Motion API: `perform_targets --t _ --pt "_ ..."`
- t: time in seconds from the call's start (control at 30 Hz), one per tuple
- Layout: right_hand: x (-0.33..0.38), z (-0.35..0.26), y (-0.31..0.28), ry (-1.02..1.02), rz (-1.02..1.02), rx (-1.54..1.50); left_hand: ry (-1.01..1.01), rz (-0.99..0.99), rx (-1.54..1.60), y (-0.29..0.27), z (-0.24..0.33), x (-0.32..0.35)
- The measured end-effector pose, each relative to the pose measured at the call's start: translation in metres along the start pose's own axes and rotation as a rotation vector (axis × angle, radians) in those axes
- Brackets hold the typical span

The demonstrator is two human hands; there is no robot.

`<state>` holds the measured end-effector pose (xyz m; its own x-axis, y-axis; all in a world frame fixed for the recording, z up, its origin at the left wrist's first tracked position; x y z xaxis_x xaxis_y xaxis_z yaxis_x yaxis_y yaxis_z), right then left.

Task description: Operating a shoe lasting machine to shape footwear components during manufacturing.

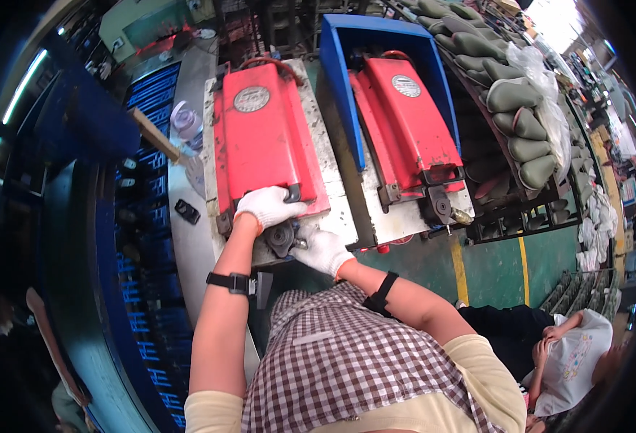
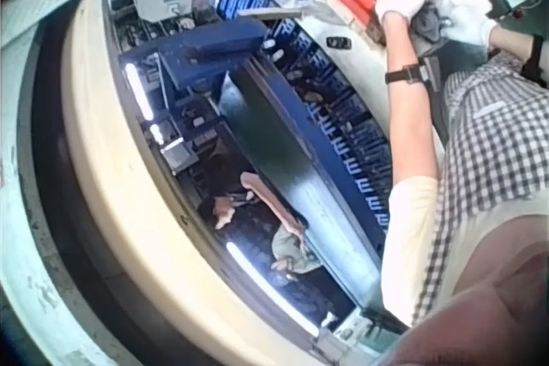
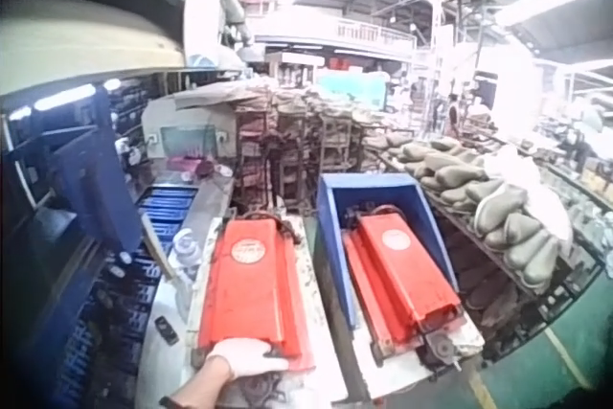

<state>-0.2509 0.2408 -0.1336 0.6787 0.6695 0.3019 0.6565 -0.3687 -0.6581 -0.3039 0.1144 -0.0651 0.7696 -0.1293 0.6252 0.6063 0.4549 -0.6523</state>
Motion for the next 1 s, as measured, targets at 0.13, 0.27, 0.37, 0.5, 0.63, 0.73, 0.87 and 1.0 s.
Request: perform_targets --t 0.13,0.27,0.37,0.5,0.63,0.73,0.87,1.0 --pt "0.0 -0.003 -0.004 0.0 0.033 0.039 -0.003 0.039 -0.028 -0.004 -0.003 -0.003" --pt "-0.001 0.002 0.002 0.038 -0.019 0.023 -0.03 -0.014 -0.05 -0.002 -0.002 -0.002" --pt "0.0 0.0 0.002 0.014 -0.018 0.022 -0.027 0.019 -0.022 -0.006 0.002 0.003" --pt "0.0 0.001 0.003 0.045 -0.061 0.042 -0.054 0.004 0.013 -0.004 0.0 0.006" --pt "0.001 -0.003 -0.002 0.04 -0.042 0.083 -0.029 0.033 -0.001 -0.005 -0.001 0.004" --pt "0.002 -0.003 -0.001 0.03 -0.039 0.079 -0.045 -0.032 0.024 0.003 -0.006 0.001" --pt "0.002 0.001 0.002 0.048 -0.048 0.076 -0.029 -0.047 0.057 0.004 -0.003 0.001" --pt "0.002 -0.004 -0.001 0.014 -0.034 0.081 -0.039 -0.007 -0.009 -0.002 0.0 0.004"
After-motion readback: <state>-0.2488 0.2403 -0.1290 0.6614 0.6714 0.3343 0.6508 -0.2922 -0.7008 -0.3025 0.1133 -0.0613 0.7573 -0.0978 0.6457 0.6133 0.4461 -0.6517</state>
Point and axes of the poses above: each hand's wrist, its own x-axis away from the middle knuckle, its own y-axis out of the palm, z = x × y, the point moved 10 cm from there along -x, towards the middle knuckle, and after that the axes turned 10 degrees about -z, right-handed, at the moved point
